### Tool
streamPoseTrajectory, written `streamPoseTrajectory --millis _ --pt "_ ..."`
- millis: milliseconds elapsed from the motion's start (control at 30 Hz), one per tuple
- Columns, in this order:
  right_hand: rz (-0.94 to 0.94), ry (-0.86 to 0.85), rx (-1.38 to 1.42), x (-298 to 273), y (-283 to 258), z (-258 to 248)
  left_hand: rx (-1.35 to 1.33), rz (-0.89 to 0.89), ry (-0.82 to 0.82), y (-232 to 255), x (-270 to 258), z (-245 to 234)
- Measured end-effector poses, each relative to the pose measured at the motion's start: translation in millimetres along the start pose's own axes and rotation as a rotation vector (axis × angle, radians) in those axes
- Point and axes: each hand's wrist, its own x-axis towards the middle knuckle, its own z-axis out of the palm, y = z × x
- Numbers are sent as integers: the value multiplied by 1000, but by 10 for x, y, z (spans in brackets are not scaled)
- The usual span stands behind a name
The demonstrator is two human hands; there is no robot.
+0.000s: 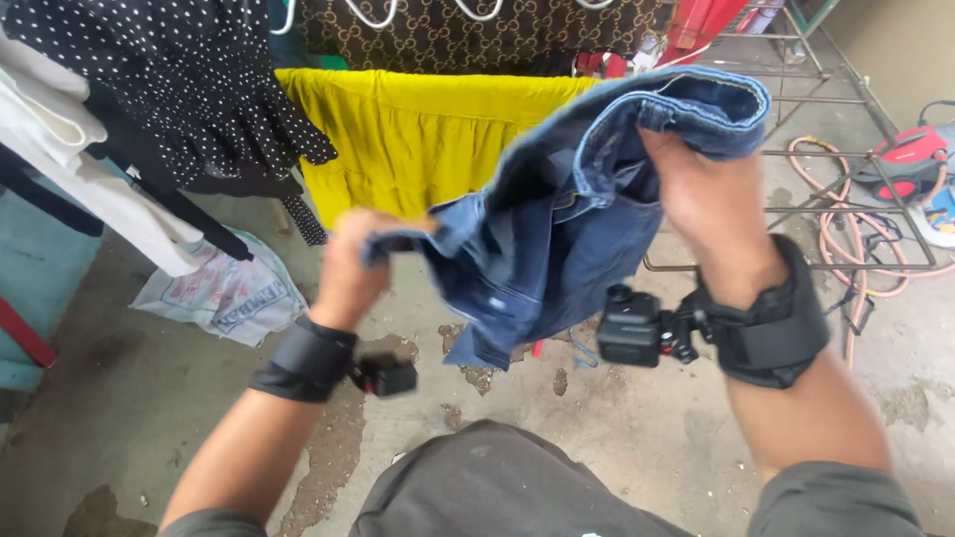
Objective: The person unfolds a black polka-dot garment and hangs it on a clothes drying rack. They then pick up a pair of blue jeans, unfold them, and hang them on the same rack next to the other clothes.
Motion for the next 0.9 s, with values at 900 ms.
streamPoseTrajectory --millis 900 --pt "-184 -211 217 530 543 -777 -826 -6 135 126 1215 -516"
